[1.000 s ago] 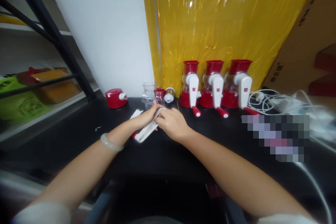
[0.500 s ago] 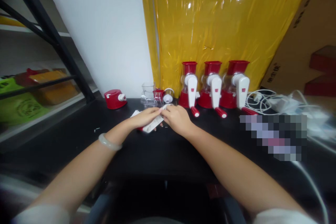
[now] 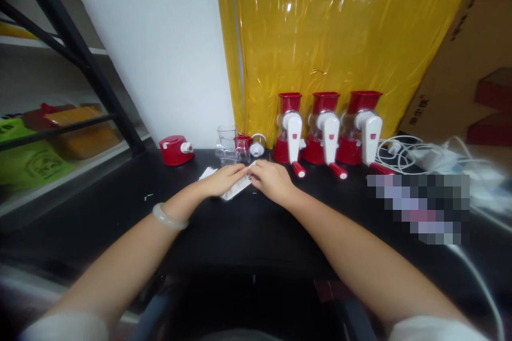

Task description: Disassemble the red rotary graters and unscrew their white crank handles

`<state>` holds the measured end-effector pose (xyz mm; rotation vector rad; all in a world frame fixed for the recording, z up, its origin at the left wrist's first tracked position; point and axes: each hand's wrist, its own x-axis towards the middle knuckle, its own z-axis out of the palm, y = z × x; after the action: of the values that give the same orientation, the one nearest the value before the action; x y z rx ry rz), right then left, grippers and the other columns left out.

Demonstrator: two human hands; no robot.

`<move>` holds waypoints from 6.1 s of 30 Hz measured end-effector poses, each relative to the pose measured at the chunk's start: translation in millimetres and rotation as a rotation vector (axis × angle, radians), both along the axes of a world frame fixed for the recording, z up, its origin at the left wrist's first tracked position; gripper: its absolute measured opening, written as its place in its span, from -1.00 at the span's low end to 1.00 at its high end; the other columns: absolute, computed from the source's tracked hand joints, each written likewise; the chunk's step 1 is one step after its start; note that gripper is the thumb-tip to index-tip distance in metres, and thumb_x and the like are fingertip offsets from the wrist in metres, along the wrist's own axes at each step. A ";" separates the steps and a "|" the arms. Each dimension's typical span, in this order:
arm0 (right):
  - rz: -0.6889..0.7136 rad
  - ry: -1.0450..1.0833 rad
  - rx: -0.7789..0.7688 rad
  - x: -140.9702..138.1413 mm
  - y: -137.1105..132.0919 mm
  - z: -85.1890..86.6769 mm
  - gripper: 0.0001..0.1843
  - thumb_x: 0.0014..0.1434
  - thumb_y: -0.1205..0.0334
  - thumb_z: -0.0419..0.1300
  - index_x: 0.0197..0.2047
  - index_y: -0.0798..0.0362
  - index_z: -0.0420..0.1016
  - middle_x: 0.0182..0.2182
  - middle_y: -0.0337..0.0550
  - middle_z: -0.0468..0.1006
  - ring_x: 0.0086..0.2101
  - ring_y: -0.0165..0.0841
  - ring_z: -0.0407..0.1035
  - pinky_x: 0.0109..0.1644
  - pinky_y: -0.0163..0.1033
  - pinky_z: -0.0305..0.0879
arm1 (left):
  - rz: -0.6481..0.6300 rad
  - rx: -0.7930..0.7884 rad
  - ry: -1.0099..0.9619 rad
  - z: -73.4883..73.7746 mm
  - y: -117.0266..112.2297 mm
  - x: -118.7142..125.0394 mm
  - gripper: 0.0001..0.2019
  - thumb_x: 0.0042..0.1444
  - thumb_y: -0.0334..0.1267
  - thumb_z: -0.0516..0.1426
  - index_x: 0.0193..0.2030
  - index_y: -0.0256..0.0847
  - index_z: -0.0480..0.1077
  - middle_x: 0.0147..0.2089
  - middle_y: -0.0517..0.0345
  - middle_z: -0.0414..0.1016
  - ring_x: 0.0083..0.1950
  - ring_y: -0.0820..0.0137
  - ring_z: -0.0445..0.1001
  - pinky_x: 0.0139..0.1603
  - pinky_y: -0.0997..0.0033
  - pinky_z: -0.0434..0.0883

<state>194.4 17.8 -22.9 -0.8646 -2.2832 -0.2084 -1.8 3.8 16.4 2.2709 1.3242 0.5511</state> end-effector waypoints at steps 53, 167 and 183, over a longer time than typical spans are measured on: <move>-0.032 -0.077 0.092 1.2 -2.3 6.3 -0.86 0.26 0.25 0.15 -0.25 0.01 0.56 -0.29 -0.13 0.50 -0.25 -0.32 0.33 -0.27 -0.25 0.16 | 0.000 0.016 0.004 -1.3 2.2 -2.0 -0.62 0.31 0.09 -0.17 -0.32 -0.16 0.18 -0.33 0.19 0.32 -0.26 0.33 0.34 -0.20 0.32 0.29; 0.041 -0.367 -0.275 1.8 -8.1 15.3 -0.82 0.17 0.39 0.11 -0.25 0.05 0.54 -0.19 -0.09 0.58 -0.17 -0.28 0.45 -0.20 -0.27 0.20 | -0.017 0.062 0.237 -8.2 6.3 -6.9 -0.78 0.16 -0.06 0.03 -0.21 -0.16 0.28 -0.22 0.05 0.52 -0.23 0.23 0.51 -0.26 0.33 0.33; -0.031 -0.169 -0.182 2.8 -12.8 22.6 -0.82 0.18 0.38 0.04 -0.19 0.06 0.44 -0.24 -0.08 0.48 -0.18 -0.27 0.35 -0.12 -0.23 0.23 | -0.024 0.078 0.223 -9.5 7.8 -7.3 -0.75 0.17 -0.01 0.02 -0.23 -0.16 0.27 -0.23 0.05 0.52 -0.27 0.23 0.50 -0.29 0.33 0.30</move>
<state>197.3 5.0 -0.3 -1.0093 -2.4761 -0.0904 -9.1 11.7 6.9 2.4676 1.3979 0.3550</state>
